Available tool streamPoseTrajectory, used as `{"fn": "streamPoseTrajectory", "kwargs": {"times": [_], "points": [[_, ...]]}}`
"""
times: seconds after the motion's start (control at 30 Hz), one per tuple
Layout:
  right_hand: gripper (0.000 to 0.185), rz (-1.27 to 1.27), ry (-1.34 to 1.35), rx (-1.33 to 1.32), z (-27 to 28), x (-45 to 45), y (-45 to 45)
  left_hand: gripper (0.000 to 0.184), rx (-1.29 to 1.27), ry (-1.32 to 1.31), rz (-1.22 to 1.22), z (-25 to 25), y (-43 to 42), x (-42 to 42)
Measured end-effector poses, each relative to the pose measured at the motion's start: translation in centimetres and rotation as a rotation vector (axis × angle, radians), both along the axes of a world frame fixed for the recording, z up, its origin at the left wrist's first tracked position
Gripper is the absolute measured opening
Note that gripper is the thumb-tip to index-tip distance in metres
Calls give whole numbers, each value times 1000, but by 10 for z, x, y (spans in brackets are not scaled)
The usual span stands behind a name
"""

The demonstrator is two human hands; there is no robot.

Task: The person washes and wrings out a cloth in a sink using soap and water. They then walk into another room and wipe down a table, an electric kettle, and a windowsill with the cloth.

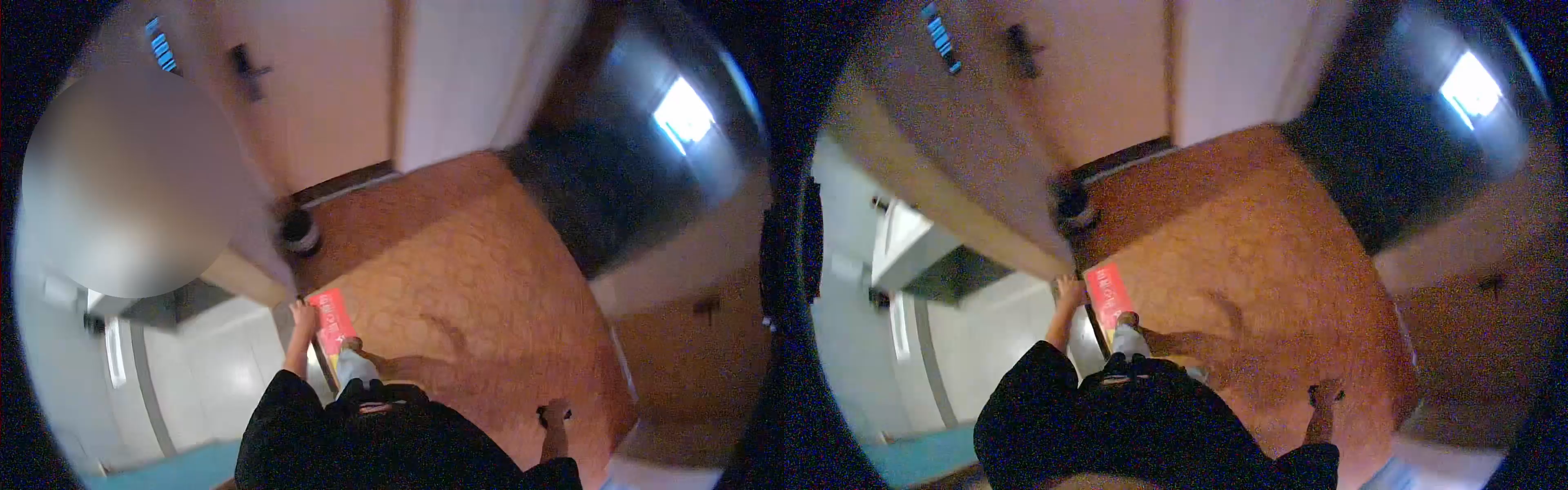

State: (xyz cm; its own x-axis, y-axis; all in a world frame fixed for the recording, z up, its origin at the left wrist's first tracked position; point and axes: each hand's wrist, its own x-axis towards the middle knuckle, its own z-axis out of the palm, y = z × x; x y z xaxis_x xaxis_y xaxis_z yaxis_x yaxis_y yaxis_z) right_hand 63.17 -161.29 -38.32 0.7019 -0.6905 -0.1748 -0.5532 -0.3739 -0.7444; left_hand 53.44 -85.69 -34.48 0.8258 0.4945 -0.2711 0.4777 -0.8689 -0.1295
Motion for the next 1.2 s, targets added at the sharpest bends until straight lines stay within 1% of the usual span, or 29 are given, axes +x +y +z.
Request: {"fn": "streamPoseTrajectory", "kwargs": {"times": [0.03, 0.07, 0.1, 0.13, 0.17, 0.2, 0.27, 0.3, 0.33, 0.37, 0.4, 0.47, 0.53, 0.57, 0.6, 0.67, 0.7, 0.73, 0.8, 0.83, 0.87, 0.9, 0.93, 0.97, 1.03, 1.07, 1.1, 1.2], "points": [[36, 88, -27, -1, -2, 36, 28, 39, -68, 38, -107, -9, 49, -32], [36, 168, -68, 7, 1, 67, 61, 33, -426, -107, 136, 24, 71, -48], [36, 256, -99, 26, -4, 96, 103, 28, -652, -629, 407, 42, 92, -75], [37, 373, -132, 53, 2, 123, 173, 26, -453, -999, 511, 86, 131, -119], [37, 456, -182, 87, -4, 140, 221, 26, -223, -1036, 567, 92, 156, -139], [37, 564, -217, 145, -29, 163, 251, 26, -238, -1139, 669, 63, 124, -133], [38, 810, -303, 292, -36, 174, 397, 25, -267, -1368, 867, 78, 190, -160], [38, 943, -337, 385, -40, 168, 464, 25, -258, -1376, 825, 88, 219, -179], [38, 1052, -241, 542, -21, 158, 482, 25, -239, -1372, 775, 97, 177, -174], [39, 1162, -125, 674, 11, 140, 565, 26, -240, -1362, 746, 105, 210, -182], [38, 1217, -124, 858, -11, 141, 635, 26, -259, -1371, 744, 115, 236, -188], [42, 1411, -261, 648, 35, 124, 751, 25, -301, -1405, 727, 139, 258, -193], [46, 1503, -293, 710, 102, 97, 835, 24, -328, -1455, 705, 162, 266, -196], [45, 1533, -351, 733, 133, 83, 859, 23, -345, -1469, 693, 172, 258, -197], [45, 1558, -399, 747, 151, 66, 893, 22, -402, -1505, 688, 171, 270, -201], [47, 1648, -488, 793, 175, 51, 932, 19, -342, -1529, 611, 173, 269, -198], [46, 1601, -426, 898, 191, 36, 945, 18, -338, -1587, 602, 177, 263, -196], [45, 1546, -419, 926, 189, 29, 960, 17, -336, -1640, 590, 182, 254, -195], [45, 1422, -411, 973, 183, 18, 983, 14, -414, -1679, 628, 197, 238, -196], [43, 1416, -399, 890, 191, 10, 987, 13, -415, -1657, 606, 204, 238, -201], [43, 1290, -279, 989, 174, 17, 989, 13, -417, -1636, 580, 210, 237, -205], [42, 1158, -163, 1079, 144, 34, 991, 13, -423, -1616, 551, 217, 242, -208], [42, 1019, -56, 1162, 135, 39, 990, 12, -412, -1589, 522, 227, 255, -209], [40, 968, 19, 1063, 126, 42, 981, 12, -396, -1565, 490, 237, 271, -211], [40, 929, 68, 971, 123, 43, 973, 12, -362, -1536, 402, 252, 311, -210], [39, 888, 81, 947, 120, 47, 965, 13, -407, -1592, 360, 260, 336, -205], [39, 857, 87, 916, 120, 49, 959, 15, -428, -1633, 267, 272, 362, -198], [39, 764, 63, 844, 129, 51, 950, 23, -554, -1688, 26, 310, 423, -168]]}}
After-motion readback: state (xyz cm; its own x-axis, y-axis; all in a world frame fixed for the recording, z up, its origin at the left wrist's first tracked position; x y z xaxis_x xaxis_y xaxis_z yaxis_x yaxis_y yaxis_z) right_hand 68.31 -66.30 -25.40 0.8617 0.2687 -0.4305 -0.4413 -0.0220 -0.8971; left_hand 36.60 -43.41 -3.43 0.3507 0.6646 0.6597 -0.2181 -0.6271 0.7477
